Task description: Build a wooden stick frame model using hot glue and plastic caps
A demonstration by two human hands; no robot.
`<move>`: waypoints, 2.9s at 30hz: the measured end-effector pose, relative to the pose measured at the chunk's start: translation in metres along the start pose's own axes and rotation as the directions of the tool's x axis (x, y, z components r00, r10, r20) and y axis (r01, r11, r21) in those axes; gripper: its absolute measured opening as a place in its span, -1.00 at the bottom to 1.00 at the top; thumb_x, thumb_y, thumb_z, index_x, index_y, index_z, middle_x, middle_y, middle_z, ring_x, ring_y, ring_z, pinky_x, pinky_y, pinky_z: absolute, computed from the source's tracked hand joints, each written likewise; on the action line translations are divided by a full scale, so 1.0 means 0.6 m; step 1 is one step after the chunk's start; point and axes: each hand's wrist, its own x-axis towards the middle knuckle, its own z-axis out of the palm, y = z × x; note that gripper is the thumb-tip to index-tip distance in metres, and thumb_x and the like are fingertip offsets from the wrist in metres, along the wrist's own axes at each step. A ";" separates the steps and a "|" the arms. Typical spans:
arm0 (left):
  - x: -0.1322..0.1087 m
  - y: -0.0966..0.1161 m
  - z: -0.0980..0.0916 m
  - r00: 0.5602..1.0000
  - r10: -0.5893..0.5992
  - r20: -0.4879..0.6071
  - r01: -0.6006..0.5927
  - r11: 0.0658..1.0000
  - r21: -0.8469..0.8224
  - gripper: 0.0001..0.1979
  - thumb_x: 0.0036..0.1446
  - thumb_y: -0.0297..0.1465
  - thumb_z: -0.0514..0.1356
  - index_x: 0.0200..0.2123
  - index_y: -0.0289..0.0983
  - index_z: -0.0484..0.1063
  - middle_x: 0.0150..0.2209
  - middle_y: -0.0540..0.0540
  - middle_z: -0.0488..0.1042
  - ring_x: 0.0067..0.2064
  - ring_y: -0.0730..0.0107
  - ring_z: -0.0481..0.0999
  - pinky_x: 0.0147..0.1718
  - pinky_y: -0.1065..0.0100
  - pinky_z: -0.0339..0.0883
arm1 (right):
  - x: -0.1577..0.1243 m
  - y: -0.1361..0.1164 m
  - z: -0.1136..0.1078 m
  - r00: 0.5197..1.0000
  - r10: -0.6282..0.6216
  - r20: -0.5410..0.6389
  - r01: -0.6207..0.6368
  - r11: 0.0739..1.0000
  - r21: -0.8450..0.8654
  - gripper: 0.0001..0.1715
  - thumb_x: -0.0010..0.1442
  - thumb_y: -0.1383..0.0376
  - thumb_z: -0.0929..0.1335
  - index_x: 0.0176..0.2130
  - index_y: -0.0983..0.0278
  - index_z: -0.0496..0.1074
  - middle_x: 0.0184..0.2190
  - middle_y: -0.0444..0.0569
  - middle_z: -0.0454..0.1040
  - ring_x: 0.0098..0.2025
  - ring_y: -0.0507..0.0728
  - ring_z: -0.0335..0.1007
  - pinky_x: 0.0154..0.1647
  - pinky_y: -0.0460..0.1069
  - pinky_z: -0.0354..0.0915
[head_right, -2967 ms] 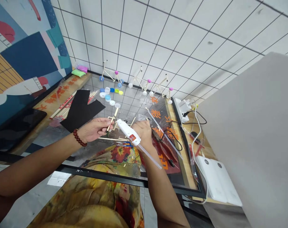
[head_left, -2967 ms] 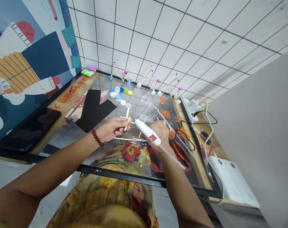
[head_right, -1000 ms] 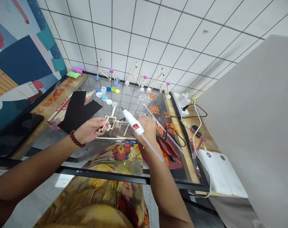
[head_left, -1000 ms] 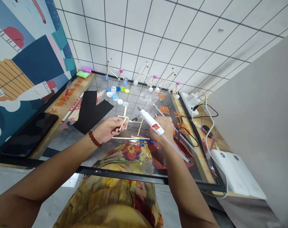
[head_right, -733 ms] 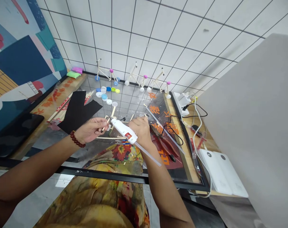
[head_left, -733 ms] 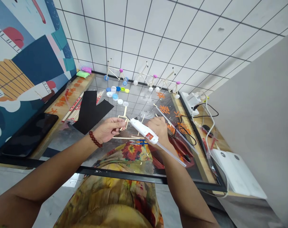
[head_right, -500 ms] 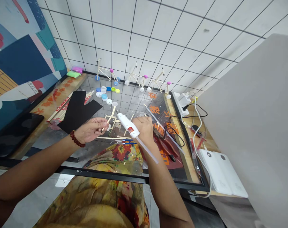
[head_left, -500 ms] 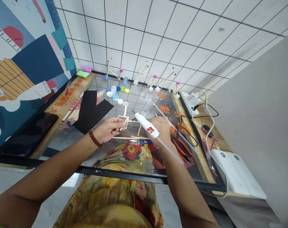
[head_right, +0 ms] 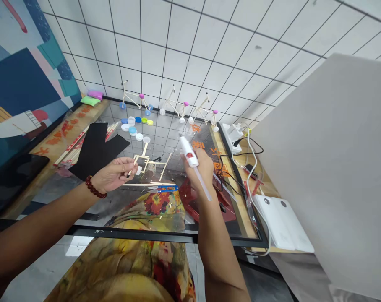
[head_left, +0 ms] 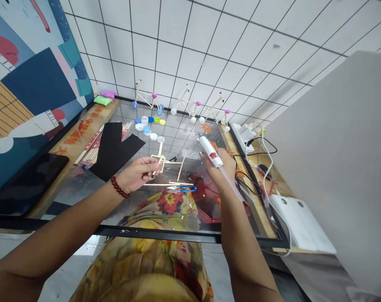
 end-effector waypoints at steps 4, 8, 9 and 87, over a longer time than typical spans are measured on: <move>0.001 -0.001 -0.001 1.000 0.002 -0.006 -0.002 1.000 -0.028 -0.76 -0.23 -0.40 0.46 -0.49 -0.39 0.52 -0.57 -0.04 0.38 -0.59 0.70 0.20 -0.71 0.64 -0.05 | 0.015 0.041 -0.026 0.949 0.296 0.106 -0.313 0.920 0.235 -0.41 -0.02 0.05 0.42 -0.06 0.30 0.39 -0.22 0.07 0.53 -0.27 0.21 0.43 -0.30 0.04 0.27; 0.000 0.000 0.002 1.000 0.001 0.017 0.000 0.998 -0.059 -0.77 -0.23 -0.42 0.46 -0.49 -0.40 0.52 -0.55 -0.06 0.39 -0.58 0.68 0.22 -0.71 0.64 -0.03 | 0.016 0.050 -0.037 0.908 0.258 0.332 -0.388 0.818 0.425 -0.47 -0.08 0.05 0.46 -0.17 0.32 0.49 -0.31 0.03 0.57 -0.29 0.19 0.45 -0.26 0.04 0.31; -0.001 0.001 0.002 1.000 0.012 0.022 -0.010 0.998 -0.069 -0.77 -0.23 -0.43 0.46 -0.49 -0.40 0.52 -0.55 -0.05 0.39 -0.58 0.68 0.21 -0.71 0.64 -0.03 | 0.015 0.050 -0.034 0.893 0.274 0.358 -0.416 0.808 0.417 -0.46 -0.11 0.04 0.47 -0.19 0.34 0.51 -0.35 0.03 0.57 -0.33 0.19 0.45 -0.29 0.04 0.32; 0.014 0.001 -0.023 0.991 0.135 -0.001 -0.132 0.968 -0.215 -0.76 -0.22 -0.45 0.46 -0.44 -0.39 0.51 -0.53 -0.03 0.40 -0.53 0.64 0.30 -0.67 0.62 -0.01 | 0.003 -0.126 0.043 0.737 -0.044 0.674 -0.468 0.687 0.557 -0.75 -0.11 0.20 0.47 -0.46 0.24 0.36 -0.58 -0.15 0.45 -0.55 0.03 0.34 -0.50 -0.08 0.27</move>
